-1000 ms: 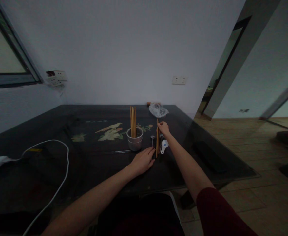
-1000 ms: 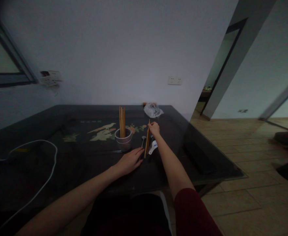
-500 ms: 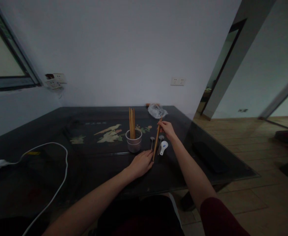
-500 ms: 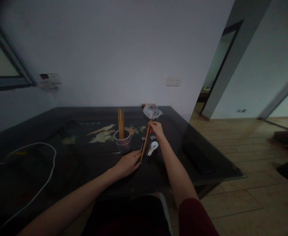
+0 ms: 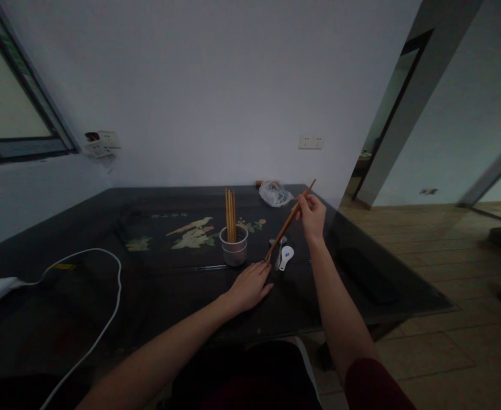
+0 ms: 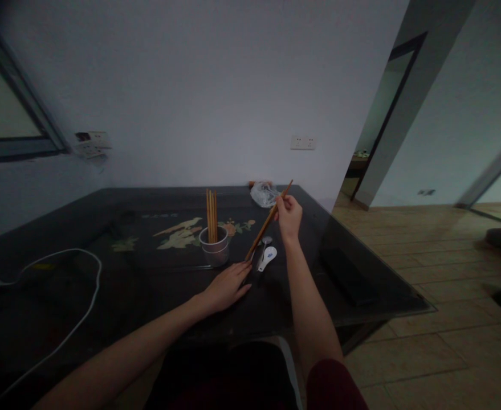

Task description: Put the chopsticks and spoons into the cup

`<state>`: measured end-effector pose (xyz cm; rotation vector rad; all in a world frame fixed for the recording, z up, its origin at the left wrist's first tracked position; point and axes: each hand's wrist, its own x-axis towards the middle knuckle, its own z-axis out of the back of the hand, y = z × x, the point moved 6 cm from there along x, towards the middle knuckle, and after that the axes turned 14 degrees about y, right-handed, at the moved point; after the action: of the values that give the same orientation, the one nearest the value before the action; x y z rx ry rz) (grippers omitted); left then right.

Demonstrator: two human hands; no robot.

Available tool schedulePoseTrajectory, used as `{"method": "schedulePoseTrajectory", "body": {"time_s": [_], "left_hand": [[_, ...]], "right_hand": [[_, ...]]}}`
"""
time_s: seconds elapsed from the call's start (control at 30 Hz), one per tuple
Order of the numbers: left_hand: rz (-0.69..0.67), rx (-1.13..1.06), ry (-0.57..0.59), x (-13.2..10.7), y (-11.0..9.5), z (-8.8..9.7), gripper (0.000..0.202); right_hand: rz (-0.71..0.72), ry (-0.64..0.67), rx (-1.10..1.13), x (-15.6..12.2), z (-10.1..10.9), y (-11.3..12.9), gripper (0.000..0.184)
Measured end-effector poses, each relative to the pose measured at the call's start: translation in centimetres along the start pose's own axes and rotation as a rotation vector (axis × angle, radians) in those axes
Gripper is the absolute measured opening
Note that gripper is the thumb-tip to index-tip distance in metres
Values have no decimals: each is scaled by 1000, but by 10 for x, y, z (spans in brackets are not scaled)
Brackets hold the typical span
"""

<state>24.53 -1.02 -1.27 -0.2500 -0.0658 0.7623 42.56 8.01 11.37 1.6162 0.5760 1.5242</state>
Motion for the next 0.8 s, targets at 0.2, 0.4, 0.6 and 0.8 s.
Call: {"method": "schedulePoseTrajectory", "body": {"time_s": [0.2, 0.4, 0.6, 0.8], "left_hand": [[-26, -93, -119, -11, 3, 33, 30], [39, -372, -373, -22, 25, 68, 15], [43, -537, -485, -24, 34, 72, 17], [2, -511, -449, -20, 32, 69, 28]], "right_hand": [[81, 118, 67, -16, -37, 27, 30], [93, 407, 16, -34, -75, 45, 31], [81, 466, -42, -43, -79, 51, 34], [62, 517, 27, -44, -79, 45, 31]]}}
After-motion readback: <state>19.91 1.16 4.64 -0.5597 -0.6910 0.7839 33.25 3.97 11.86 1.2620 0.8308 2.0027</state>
